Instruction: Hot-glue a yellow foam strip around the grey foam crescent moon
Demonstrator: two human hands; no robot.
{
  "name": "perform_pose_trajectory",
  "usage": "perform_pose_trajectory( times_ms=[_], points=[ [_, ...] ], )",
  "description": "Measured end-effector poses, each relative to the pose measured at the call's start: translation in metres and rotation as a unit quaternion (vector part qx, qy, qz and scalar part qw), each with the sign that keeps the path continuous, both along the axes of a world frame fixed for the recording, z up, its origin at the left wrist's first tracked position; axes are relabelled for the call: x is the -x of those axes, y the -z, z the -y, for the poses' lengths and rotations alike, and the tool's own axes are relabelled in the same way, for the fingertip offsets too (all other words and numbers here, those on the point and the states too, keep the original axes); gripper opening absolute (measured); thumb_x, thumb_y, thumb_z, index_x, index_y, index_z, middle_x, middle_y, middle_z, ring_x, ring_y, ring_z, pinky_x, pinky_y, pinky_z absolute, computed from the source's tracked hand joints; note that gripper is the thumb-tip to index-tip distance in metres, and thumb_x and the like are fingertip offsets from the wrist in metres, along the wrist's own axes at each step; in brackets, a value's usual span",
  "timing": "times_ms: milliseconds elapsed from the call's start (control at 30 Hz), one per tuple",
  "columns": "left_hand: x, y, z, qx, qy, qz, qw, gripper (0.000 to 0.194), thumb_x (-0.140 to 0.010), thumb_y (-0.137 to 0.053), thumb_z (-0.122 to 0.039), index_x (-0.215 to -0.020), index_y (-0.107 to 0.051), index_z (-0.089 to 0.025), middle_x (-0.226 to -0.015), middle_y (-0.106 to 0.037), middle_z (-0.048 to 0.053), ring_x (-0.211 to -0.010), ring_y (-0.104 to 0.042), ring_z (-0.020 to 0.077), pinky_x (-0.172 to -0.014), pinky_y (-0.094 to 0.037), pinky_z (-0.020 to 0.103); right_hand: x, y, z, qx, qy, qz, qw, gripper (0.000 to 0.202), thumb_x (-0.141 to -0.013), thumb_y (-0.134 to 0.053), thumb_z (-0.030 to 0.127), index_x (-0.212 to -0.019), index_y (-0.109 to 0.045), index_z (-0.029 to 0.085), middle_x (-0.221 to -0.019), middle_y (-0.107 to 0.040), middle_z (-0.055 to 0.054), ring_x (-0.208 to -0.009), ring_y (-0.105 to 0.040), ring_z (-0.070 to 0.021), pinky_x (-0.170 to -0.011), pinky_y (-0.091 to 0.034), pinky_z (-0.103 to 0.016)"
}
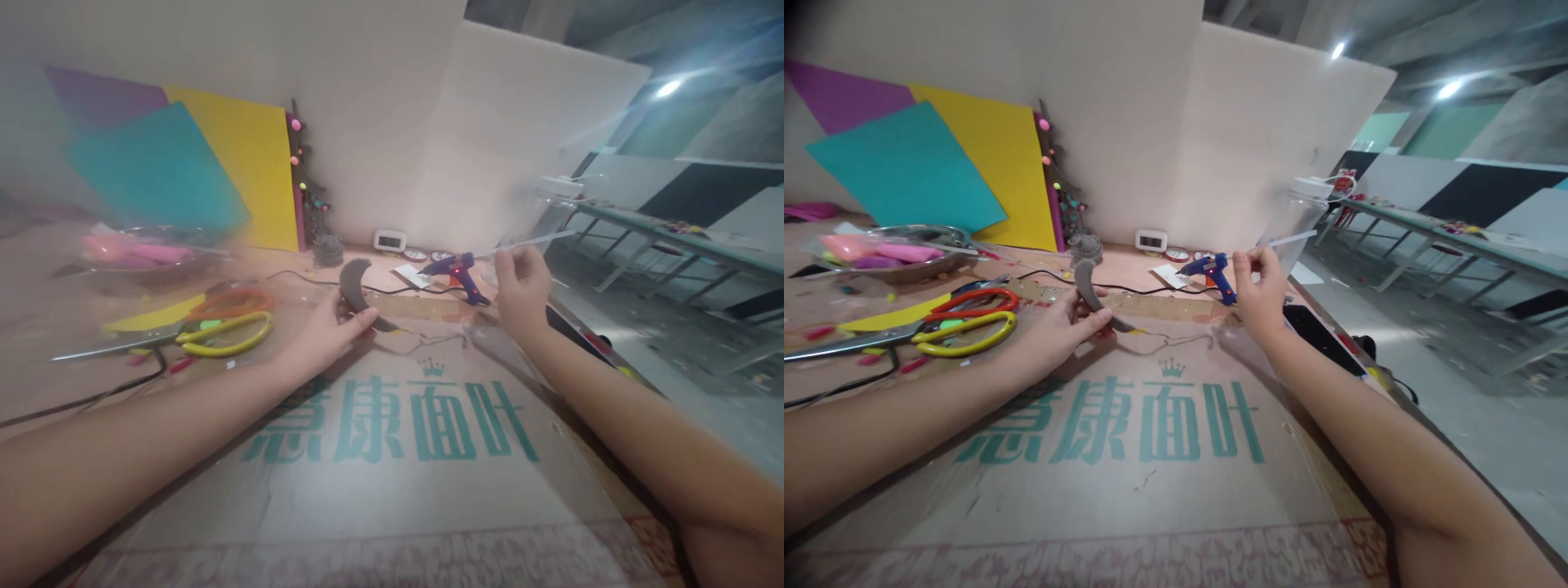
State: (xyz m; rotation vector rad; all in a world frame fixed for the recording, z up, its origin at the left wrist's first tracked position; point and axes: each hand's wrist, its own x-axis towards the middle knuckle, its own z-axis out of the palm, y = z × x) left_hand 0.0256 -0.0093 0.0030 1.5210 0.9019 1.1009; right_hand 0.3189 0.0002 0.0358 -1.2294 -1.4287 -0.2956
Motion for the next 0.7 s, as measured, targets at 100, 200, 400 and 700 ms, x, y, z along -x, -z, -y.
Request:
perform_pose_trajectory(
  times_ms=[100, 200, 400, 700],
  points=[
    [-0.001, 0.001, -0.001, 0.000, 0.011, 0.005, 1.000, 0.039, -0.077, -0.071, -0.038, -0.100, -0.049, -0.017, -0.080, -0.062, 0.001, -0.067, -0.064, 0.0127, -0.062, -0.053, 0.025, -0.025, 0.018, -0.021, 0.091, 0.084, -0.002, 0.992, 0.028, -0.085, -0.056, 0.048, -0.077, -0.049, 0.022, -0.072, -0.052, 0.000, -0.072, -0.053, -0.0183, -0.075, -0.048, -0.037],
    [-0.002, 0.001, 0.000, 0.003, 0.027, 0.008, 1.000, 0.036, -0.078, -0.068, -0.036, -0.100, -0.048, -0.017, -0.081, -0.062, 0.000, -0.066, -0.064, 0.0121, -0.061, -0.054, 0.025, -0.038, 0.034, -0.035, 0.187, 0.065, -0.024, 0.980, 0.036, -0.077, -0.064, 0.047, -0.096, -0.056, 0.017, -0.089, -0.063, -0.009, -0.083, -0.060, -0.0225, -0.079, -0.051, -0.039],
    [-0.003, -0.001, 0.002, 0.011, 0.041, -0.004, 0.999, 0.034, -0.078, -0.067, -0.032, -0.103, -0.049, -0.017, -0.087, -0.063, 0.002, -0.066, -0.063, 0.0121, -0.059, -0.054, 0.026, -0.039, 0.046, -0.038, 0.281, -0.031, 0.055, 0.958, 0.062, -0.076, -0.068, 0.038, -0.131, -0.051, 0.014, -0.116, -0.066, -0.016, -0.100, -0.066, -0.0287, -0.093, -0.049, -0.047],
    [-0.002, 0.005, -0.002, -0.013, 0.058, -0.015, 0.998, 0.040, -0.079, -0.067, -0.037, -0.110, -0.051, -0.016, -0.086, -0.065, 0.004, -0.067, -0.063, 0.0139, -0.059, -0.052, 0.026, -0.034, 0.040, -0.033, 0.269, 0.025, 0.087, 0.959, 0.048, -0.081, -0.057, 0.029, -0.125, -0.059, 0.009, -0.122, -0.065, -0.019, -0.112, -0.062, -0.0328, -0.099, -0.045, -0.048]
  ],
)
